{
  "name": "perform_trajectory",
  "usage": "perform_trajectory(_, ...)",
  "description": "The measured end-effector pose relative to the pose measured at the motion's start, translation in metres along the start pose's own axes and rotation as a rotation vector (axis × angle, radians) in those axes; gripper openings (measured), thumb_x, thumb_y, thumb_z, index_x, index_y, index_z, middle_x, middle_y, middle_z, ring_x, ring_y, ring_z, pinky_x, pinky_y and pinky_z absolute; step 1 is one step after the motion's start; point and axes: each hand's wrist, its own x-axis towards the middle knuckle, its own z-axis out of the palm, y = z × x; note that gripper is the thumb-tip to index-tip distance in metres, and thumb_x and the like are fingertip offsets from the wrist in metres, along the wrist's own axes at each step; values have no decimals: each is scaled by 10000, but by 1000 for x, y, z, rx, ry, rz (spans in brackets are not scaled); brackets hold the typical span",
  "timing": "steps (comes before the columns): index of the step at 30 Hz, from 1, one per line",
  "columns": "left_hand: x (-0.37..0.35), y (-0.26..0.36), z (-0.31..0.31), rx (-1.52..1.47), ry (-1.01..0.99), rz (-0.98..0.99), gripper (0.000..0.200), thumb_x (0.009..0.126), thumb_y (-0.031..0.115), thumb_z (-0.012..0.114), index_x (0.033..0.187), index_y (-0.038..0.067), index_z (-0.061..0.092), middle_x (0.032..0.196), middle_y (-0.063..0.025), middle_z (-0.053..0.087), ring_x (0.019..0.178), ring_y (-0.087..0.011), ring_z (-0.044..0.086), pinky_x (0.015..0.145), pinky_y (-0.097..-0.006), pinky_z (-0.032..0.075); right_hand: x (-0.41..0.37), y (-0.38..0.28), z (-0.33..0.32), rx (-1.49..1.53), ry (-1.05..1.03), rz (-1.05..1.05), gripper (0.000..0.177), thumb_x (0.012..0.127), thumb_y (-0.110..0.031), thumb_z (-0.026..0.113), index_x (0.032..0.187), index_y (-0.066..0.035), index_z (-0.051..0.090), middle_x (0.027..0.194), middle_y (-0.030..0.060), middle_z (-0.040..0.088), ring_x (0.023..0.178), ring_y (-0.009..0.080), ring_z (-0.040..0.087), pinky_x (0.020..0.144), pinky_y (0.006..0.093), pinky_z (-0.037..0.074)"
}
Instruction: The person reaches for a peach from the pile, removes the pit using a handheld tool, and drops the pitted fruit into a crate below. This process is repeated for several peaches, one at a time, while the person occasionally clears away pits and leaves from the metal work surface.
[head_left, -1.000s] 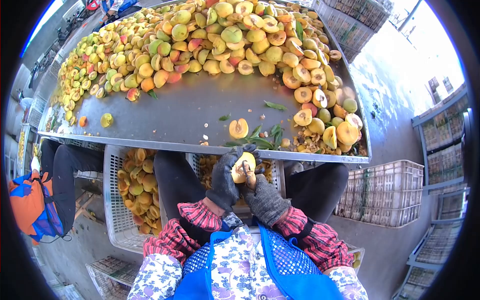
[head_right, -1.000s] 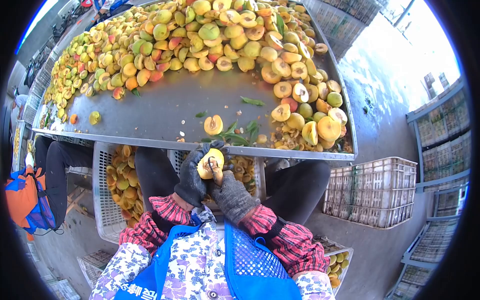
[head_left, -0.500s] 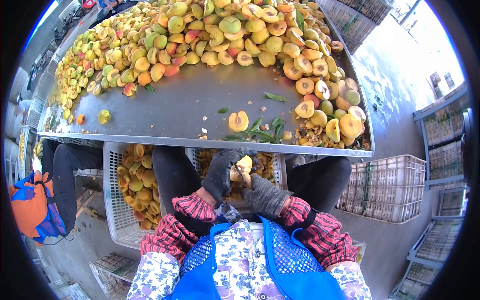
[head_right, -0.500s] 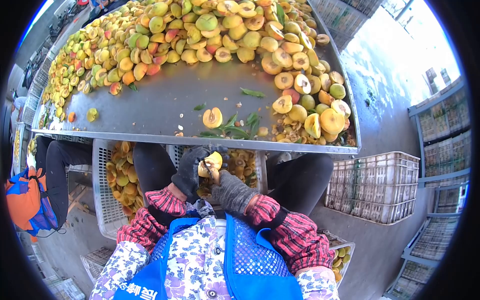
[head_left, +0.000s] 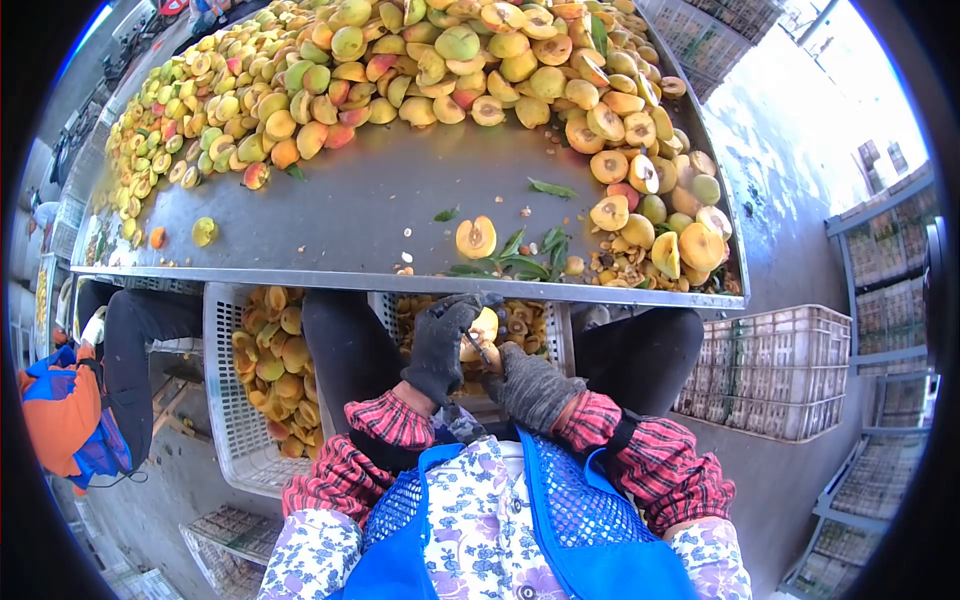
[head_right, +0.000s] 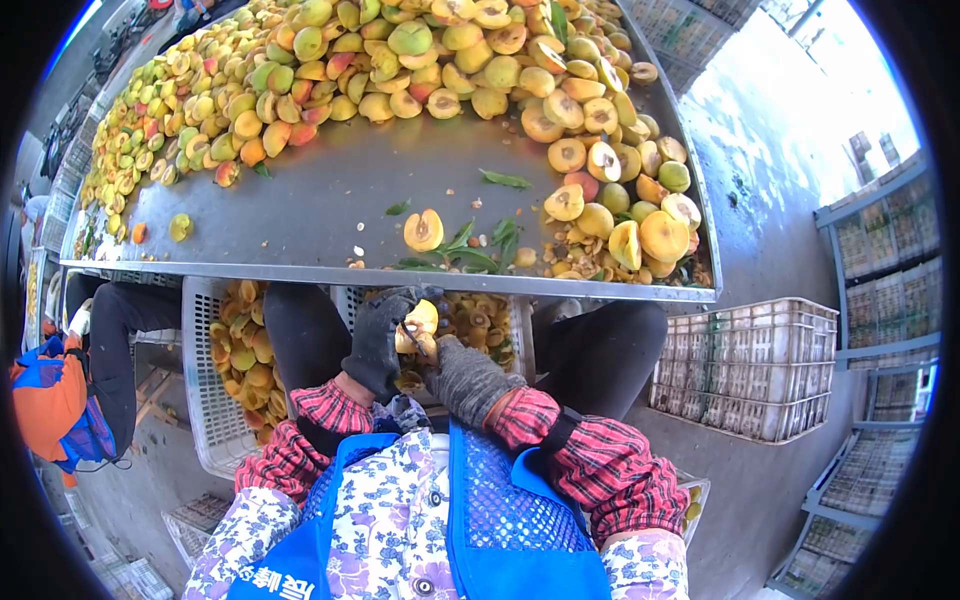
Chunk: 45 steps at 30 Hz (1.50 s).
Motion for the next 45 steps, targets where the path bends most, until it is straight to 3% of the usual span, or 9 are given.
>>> perform_trajectory(9, -20, -23, 15, -430, 55, -349, 270, 747, 52, 540, 1003, -5, 603, 937, -128, 633, 870, -232, 614, 820, -338, 473, 10, 11, 23, 175, -4, -78, 357, 750, -208, 620, 1006, 3, 488, 847, 242, 596, 808, 381, 583, 701, 439, 461)
perform_trajectory(14, -23, -38, 10, -5, -15, -4, 261, 759, 63, 532, 1000, -5, 609, 933, -120, 641, 843, -221, 621, 788, -329, 484, 6, -4, -3, 461, -240, -83, 254, 751, -184, 604, 930, -9, 565, 806, 194, 596, 741, 356, 581, 678, 398, 468)
perform_trajectory(17, -4, -26, 0, -190, -220, 2, 261, 755, 97, 568, 992, -1, 615, 897, -106, 648, 802, -213, 628, 750, -324, 492, 19, 17, 12, -367, -146, -690, 235, 724, -151, 595, 912, -13, 575, 756, 164, 583, 742, 341, 577, 665, 401, 465)
perform_trajectory(20, -14, -42, 5, -385, -296, -102, 277, 708, 89, 614, 972, 7, 601, 889, -119, 640, 823, -256, 621, 750, -344, 486, 22, 24, 30, 151, -75, -565, 214, 689, -134, 589, 874, -27, 585, 730, 153, 570, 752, 329, 569, 654, 407, 460)
perform_trajectory(23, -26, -55, 8, -304, -268, -82, 313, 697, 85, 625, 998, 9, 589, 911, -128, 635, 849, -269, 617, 768, -352, 480, 23, 21, 13, -302, -148, -829, 215, 678, -134, 593, 871, -41, 575, 717, 147, 562, 745, 337, 555, 647, 404, 459)
perform_trajectory(29, -21, -43, 20, -166, 28, -73, 336, 748, 100, 602, 1065, -6, 565, 980, -124, 625, 866, -245, 611, 814, -345, 472, 9, -1, 4, 1157, -467, 222, 160, 799, -194, 592, 830, -50, 527, 644, 47, 517, 453, 152, 487, 386, 265, 374)
perform_trajectory(32, -42, -75, 50, -722, 120, -507, 329, 863, 166, 488, 1142, -7, 491, 1067, -124, 566, 944, -240, 574, 874, -341, 449, 6, 8, 12, 1389, -570, 157, 186, 826, -228, 584, 831, -52, 522, 648, 12, 505, 406, 79, 434, 343, 206, 304)
perform_trajectory(41, -14, 0, -7, -1120, 395, -720, 246, 863, 141, 513, 1070, 8, 528, 998, -99, 589, 899, -195, 586, 805, -319, 480, -15, 23, 1, 1345, -284, 82, 204, 801, -181, 590, 939, -62, 499, 574, -5, 456, 414, 85, 401, 381, 224, 328)
perform_trajectory(45, -15, 5, -95, -1168, 647, -615, 265, 839, 158, 517, 1026, -23, 566, 956, -108, 607, 859, -186, 596, 771, -305, 490, 3, 73, 33, 284, -22, 13, 217, 764, -227, 575, 729, -16, 539, 590, 49, 515, 541, 173, 512, 492, 361, 411)
